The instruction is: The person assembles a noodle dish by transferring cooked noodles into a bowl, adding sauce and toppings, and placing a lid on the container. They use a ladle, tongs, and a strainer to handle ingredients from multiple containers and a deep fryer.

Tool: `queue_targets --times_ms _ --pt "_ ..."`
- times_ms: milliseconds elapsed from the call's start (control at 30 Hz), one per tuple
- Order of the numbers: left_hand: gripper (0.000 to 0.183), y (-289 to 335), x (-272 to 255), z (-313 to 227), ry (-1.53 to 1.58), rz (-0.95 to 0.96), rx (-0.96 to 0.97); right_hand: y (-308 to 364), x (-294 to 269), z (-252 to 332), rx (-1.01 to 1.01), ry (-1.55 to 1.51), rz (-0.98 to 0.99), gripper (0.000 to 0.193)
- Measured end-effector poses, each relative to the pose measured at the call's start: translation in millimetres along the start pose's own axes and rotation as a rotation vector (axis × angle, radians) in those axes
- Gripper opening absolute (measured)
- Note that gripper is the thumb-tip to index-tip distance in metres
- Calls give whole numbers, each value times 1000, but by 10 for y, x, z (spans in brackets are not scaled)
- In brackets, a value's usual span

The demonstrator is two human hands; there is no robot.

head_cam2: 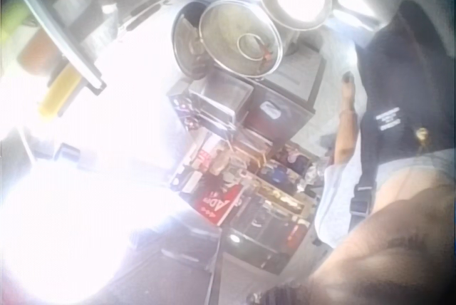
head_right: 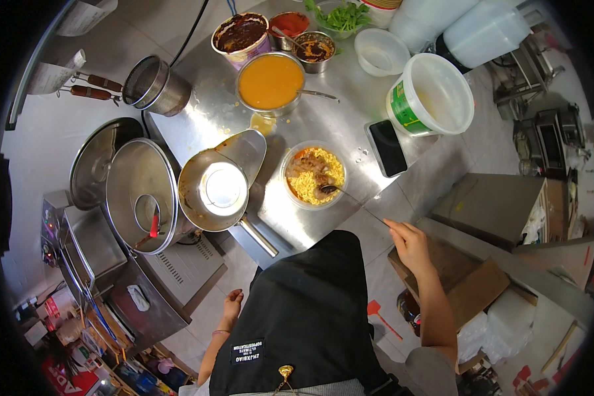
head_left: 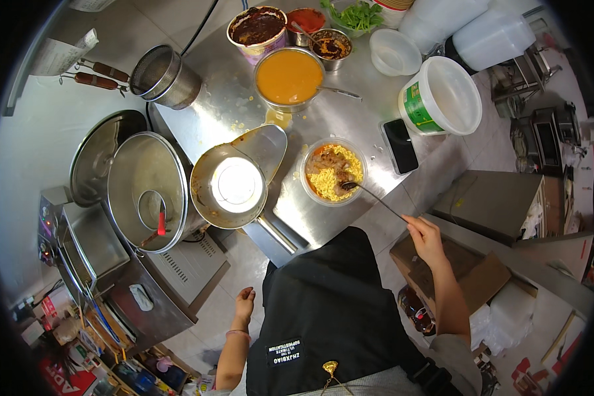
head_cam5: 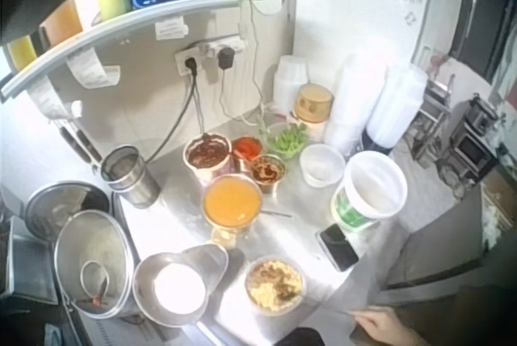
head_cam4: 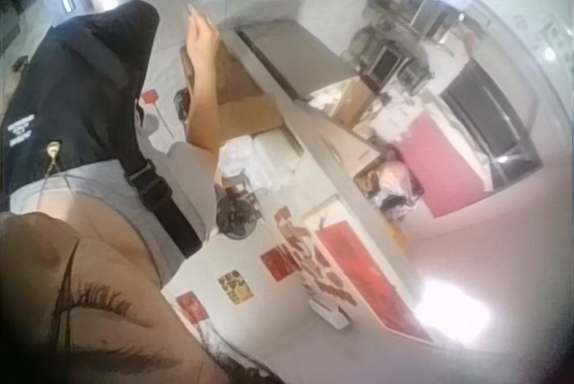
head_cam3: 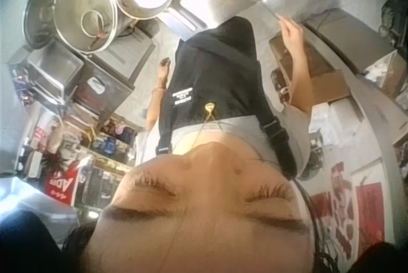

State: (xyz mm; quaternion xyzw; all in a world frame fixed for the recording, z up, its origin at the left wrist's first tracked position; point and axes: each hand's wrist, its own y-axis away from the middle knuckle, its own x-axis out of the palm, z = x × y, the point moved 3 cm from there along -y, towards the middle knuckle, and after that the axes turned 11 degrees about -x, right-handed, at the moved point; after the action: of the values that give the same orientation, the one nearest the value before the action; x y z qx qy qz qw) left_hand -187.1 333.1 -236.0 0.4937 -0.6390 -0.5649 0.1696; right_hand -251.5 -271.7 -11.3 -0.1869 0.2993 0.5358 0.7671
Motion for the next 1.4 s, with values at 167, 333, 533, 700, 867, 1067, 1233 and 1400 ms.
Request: queue_targets --times_ms 167,333,533,700,867,1067,1233,1400 --pt "30 29 -2 -95 -28 -14 14 33 -13 -17 -36 -38 -53 25" --pt "30 -8 -35 -90 -16 -14 9 52 -15 -33 -14 37 -16 26" --pt "30 8 -38 -64 -42 -7 9 9 -13 -16 5 -83 -67 24" --pt "29 11 -40 -76 -15 -12 6 111 61 -204 137 -186 -88 24" --pt "28 13 -30 -59 2 -12 0 130 34 -309 245 -341 -136 25" --pt "28 20 -5 -109 11 -3 25 -21 118 -76 69 -134 14 24" --pt "29 -31 -22 -41 -3 2 22 194 129 -384 306 -394 29 23" --pt "29 -7 4 13 1 -13 3 323 82 -562 435 -555 -28 25"
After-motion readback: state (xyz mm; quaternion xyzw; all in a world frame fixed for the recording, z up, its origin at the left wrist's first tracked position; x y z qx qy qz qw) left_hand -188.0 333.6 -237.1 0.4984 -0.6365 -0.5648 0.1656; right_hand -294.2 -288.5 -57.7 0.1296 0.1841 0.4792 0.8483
